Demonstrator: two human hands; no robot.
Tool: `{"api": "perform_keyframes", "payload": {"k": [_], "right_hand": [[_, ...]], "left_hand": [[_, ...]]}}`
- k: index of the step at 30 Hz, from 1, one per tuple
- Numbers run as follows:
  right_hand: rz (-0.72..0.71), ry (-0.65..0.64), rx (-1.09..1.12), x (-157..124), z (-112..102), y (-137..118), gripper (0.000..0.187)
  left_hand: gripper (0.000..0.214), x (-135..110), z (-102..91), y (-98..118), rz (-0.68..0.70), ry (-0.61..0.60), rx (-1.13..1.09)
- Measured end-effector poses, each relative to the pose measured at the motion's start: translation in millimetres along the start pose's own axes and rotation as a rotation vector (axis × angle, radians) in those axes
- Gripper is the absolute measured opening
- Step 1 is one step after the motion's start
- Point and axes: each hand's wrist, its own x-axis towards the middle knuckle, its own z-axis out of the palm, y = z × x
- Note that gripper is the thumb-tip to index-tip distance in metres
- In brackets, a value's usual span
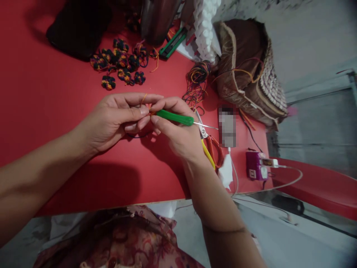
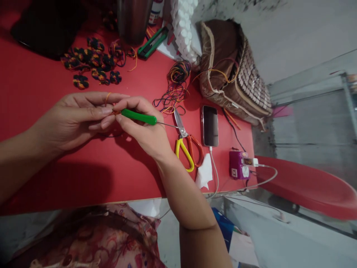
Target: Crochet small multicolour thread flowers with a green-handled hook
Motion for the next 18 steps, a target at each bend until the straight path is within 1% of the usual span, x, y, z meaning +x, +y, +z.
{"api": "perform_keyframes", "payload": {"k": [2,4,7,10,15,18], "right_hand": [[0.008,0.02,-0.012,1.1,0.1,-1.1,0.02],[0.007,0.013,0.001,2.5,0.8,-0.7,0.022],[-0.013,-0.014,0.041,4.7,2.1,2.5,0.027],[-0.011,-0.013,0.077,6.3,3.1,5.3,0.032],[0.045,0.001,0.19,6.7,5.3,4.5,0.032],[0.076,0.026,0.212,7.2,6.4,4.6,0.033]], "left_hand": [[0.019,0.7,0.6,-0.5,0.01,0.002,-0.006],[0.017,1.4,1.4,-0.5,0.01,0.019,-0.016],[0.023,2.2,2.7,-0.1,0.016,0.059,-0.032],[0.026,1.8,4.5,0.3,0.045,0.106,-0.051],[0.03,-0.4,6.4,0.2,0.044,0.152,0.001],[0.029,-1.0,6.3,-0.5,0.051,0.162,0.042]]}}
